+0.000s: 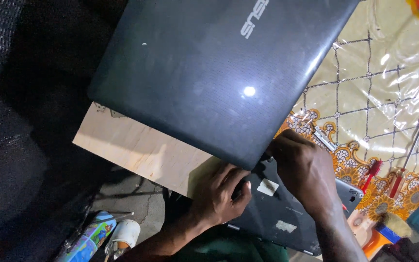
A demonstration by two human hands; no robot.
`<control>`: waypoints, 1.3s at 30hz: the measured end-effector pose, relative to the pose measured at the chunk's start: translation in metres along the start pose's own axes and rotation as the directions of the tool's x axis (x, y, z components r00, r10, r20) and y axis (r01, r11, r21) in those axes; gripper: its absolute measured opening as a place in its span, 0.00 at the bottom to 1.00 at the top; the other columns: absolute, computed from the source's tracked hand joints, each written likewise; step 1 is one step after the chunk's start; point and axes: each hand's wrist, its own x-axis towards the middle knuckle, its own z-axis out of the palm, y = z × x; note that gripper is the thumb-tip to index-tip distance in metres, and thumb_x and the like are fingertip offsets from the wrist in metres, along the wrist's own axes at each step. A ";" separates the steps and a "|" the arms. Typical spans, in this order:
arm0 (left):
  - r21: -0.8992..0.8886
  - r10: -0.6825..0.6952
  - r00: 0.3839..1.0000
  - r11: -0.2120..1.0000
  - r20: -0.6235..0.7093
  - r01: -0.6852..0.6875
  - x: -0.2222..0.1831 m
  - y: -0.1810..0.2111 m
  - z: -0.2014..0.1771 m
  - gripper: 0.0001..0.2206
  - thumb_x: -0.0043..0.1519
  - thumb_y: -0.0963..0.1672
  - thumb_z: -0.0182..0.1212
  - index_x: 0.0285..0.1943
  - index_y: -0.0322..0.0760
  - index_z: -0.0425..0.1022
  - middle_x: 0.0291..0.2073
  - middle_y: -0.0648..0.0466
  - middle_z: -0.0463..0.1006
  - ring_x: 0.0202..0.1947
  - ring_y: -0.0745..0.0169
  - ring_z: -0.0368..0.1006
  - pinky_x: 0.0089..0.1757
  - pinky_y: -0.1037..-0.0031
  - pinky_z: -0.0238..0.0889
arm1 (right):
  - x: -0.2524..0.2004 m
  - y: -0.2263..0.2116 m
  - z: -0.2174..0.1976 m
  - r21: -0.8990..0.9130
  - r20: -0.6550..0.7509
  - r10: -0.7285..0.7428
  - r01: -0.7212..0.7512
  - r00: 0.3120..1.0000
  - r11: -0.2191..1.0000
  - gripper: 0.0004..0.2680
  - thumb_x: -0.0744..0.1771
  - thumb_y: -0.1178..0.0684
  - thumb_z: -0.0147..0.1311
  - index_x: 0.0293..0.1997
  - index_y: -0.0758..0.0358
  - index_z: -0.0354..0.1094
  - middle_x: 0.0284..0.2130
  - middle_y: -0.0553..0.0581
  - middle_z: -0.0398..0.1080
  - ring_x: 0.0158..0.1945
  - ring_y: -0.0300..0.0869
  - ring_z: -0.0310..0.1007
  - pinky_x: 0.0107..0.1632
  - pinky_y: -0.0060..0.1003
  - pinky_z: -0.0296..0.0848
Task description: The person is reassembling a laptop by aligning the back cover and using a screwdriver to fasten the screws.
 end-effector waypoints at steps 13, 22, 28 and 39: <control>0.018 0.035 0.999 0.999 -0.016 -0.035 -0.001 -0.003 -0.003 0.07 0.58 0.41 0.55 0.42 0.33 0.72 0.35 0.50 0.73 0.33 0.54 0.71 0.32 0.68 0.66 | -0.014 0.007 0.018 0.179 -0.017 0.053 -0.049 0.998 0.983 0.03 0.66 0.60 0.49 0.34 0.60 0.69 0.33 0.55 0.70 0.27 0.49 0.73 0.26 0.43 0.66; 0.008 0.076 0.995 0.997 -0.060 -0.075 -0.003 -0.006 -0.001 0.07 0.60 0.41 0.54 0.43 0.31 0.72 0.36 0.48 0.74 0.34 0.53 0.72 0.34 0.66 0.66 | -0.018 0.008 0.024 0.215 -0.064 0.010 0.003 0.998 0.977 0.04 0.66 0.62 0.48 0.40 0.64 0.69 0.36 0.57 0.68 0.29 0.48 0.72 0.27 0.42 0.68; 0.018 0.067 0.996 0.998 -0.056 -0.066 -0.003 -0.006 -0.001 0.07 0.60 0.41 0.53 0.43 0.32 0.72 0.36 0.49 0.74 0.33 0.53 0.71 0.32 0.67 0.66 | -0.019 0.011 0.032 0.147 -0.123 -0.013 0.031 0.992 0.989 0.02 0.66 0.59 0.51 0.39 0.63 0.69 0.35 0.57 0.68 0.27 0.47 0.71 0.25 0.42 0.68; 0.023 0.078 0.996 0.997 -0.049 -0.077 -0.003 -0.005 -0.003 0.07 0.60 0.41 0.54 0.44 0.32 0.72 0.36 0.49 0.74 0.34 0.54 0.71 0.34 0.68 0.67 | -0.016 0.003 0.023 0.316 -0.108 -0.014 0.048 0.994 0.948 0.04 0.62 0.62 0.57 0.35 0.64 0.66 0.30 0.57 0.66 0.24 0.43 0.66 0.25 0.35 0.64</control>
